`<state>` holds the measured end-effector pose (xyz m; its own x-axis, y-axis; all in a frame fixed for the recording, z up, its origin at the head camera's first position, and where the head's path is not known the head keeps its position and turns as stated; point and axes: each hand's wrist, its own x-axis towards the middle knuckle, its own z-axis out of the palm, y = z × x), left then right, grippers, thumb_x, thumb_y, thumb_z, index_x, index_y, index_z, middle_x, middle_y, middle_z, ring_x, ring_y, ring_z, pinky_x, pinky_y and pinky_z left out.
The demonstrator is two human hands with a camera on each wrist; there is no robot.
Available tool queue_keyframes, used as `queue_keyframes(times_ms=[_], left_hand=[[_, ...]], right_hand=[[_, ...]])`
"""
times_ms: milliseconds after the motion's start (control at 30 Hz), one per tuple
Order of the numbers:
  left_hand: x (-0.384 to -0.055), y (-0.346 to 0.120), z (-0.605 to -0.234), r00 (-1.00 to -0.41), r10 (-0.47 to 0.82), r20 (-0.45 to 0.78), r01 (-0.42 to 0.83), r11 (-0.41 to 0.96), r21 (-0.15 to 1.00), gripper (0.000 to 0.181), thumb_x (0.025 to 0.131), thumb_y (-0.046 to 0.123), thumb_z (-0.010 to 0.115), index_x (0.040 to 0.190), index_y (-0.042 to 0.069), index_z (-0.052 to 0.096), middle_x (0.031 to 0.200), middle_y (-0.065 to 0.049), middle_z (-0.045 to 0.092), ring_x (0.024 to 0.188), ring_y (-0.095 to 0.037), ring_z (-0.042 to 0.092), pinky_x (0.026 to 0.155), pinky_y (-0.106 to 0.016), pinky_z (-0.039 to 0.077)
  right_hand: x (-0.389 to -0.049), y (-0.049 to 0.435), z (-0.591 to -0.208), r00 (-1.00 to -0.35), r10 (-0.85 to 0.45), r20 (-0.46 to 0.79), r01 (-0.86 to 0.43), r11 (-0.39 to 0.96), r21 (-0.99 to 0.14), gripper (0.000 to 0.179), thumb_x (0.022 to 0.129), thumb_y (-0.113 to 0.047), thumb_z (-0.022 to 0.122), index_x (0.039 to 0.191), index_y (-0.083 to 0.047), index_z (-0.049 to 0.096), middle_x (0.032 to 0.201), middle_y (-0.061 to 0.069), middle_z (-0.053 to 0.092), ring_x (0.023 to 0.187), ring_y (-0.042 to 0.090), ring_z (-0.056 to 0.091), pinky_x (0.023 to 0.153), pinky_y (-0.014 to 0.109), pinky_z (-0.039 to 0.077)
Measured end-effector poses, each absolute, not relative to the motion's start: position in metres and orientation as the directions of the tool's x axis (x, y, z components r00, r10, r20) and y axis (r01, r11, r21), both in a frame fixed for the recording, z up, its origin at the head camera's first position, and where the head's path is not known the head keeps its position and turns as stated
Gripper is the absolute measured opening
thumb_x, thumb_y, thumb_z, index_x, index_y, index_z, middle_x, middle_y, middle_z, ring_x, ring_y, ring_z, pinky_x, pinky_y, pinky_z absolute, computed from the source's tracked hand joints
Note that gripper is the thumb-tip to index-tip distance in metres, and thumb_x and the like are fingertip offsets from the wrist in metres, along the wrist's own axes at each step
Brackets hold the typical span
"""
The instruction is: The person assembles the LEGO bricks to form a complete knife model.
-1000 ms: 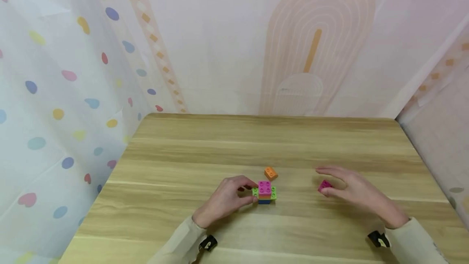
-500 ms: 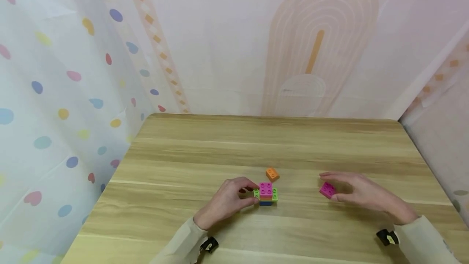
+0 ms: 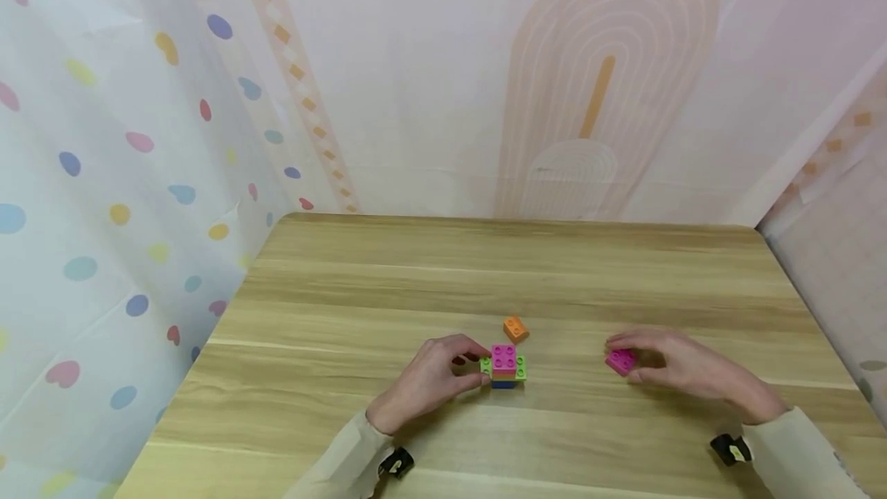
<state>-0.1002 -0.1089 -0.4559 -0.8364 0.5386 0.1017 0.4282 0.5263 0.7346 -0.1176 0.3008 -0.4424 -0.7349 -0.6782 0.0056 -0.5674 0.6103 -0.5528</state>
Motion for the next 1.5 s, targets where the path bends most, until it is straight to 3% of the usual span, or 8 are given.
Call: queue_keyframes(times_ms=[233, 533, 933, 1200, 1400, 1500], left_hand=[[-0.1, -0.109, -0.455, -0.84, 0.535, 0.089, 0.416, 0.531, 0.738, 0.027, 0.09, 0.017, 0.082, 0.114, 0.007, 0.074, 0.112, -0.005, 0.074, 0.099, -0.02, 0.07, 0.085, -0.025, 0.058], [-0.102, -0.106, -0.455, -0.831, 0.545, 0.11, 0.442, 0.528, 0.725, 0.028, 0.09, 0.019, 0.082, 0.115, 0.007, 0.074, 0.113, -0.005, 0.074, 0.099, -0.019, 0.07, 0.085, -0.026, 0.058], [-0.1, -0.105, -0.458, -0.831, 0.546, 0.11, 0.439, 0.52, 0.733, 0.027, 0.091, 0.018, 0.081, 0.115, 0.007, 0.074, 0.113, -0.005, 0.074, 0.1, -0.02, 0.07, 0.086, -0.025, 0.058], [-0.1, -0.103, -0.459, -0.829, 0.546, 0.122, 0.449, 0.521, 0.726, 0.027, 0.092, 0.019, 0.08, 0.115, 0.008, 0.074, 0.113, -0.004, 0.074, 0.099, -0.017, 0.07, 0.086, -0.026, 0.058], [-0.099, -0.102, -0.457, -0.834, 0.54, 0.111, 0.441, 0.534, 0.721, 0.026, 0.091, 0.018, 0.081, 0.114, 0.007, 0.074, 0.114, -0.004, 0.074, 0.099, -0.018, 0.07, 0.086, -0.026, 0.058], [-0.099, -0.101, -0.456, -0.833, 0.543, 0.102, 0.44, 0.54, 0.718, 0.027, 0.091, 0.018, 0.081, 0.115, 0.007, 0.074, 0.114, -0.004, 0.074, 0.099, -0.018, 0.07, 0.086, -0.027, 0.058]], right_hand=[[-0.118, 0.297, -0.446, -0.735, -0.674, 0.069, -0.604, 0.606, -0.517, 0.03, 0.094, -0.018, 0.078, 0.123, -0.015, 0.073, 0.119, -0.001, 0.071, 0.106, 0.013, 0.065, 0.086, 0.036, 0.058], [-0.111, 0.29, -0.436, -0.821, -0.558, 0.121, -0.536, 0.679, -0.502, 0.032, 0.093, -0.02, 0.079, 0.122, -0.01, 0.074, 0.122, 0.005, 0.071, 0.111, 0.031, 0.067, 0.092, 0.052, 0.057], [-0.1, 0.26, -0.421, -0.787, -0.513, 0.342, -0.613, 0.594, -0.521, 0.033, 0.088, -0.008, 0.082, 0.121, -0.012, 0.075, 0.114, -0.005, 0.071, 0.1, 0.008, 0.066, 0.08, 0.034, 0.06], [-0.097, 0.244, -0.411, -0.725, -0.515, 0.458, -0.689, 0.535, -0.489, 0.042, 0.081, -0.002, 0.085, 0.121, -0.011, 0.075, 0.116, -0.003, 0.071, 0.1, 0.013, 0.068, 0.089, 0.015, 0.051], [-0.094, 0.233, -0.406, -0.716, -0.513, 0.473, -0.698, 0.523, -0.489, 0.043, 0.082, -0.002, 0.084, 0.122, -0.011, 0.074, 0.117, -0.002, 0.071, 0.102, 0.016, 0.069, 0.085, 0.031, 0.06], [-0.092, 0.227, -0.405, -0.721, -0.503, 0.476, -0.693, 0.514, -0.506, 0.041, 0.083, -0.002, 0.083, 0.122, -0.011, 0.074, 0.118, -0.001, 0.07, 0.101, 0.015, 0.07, 0.083, 0.034, 0.061]])
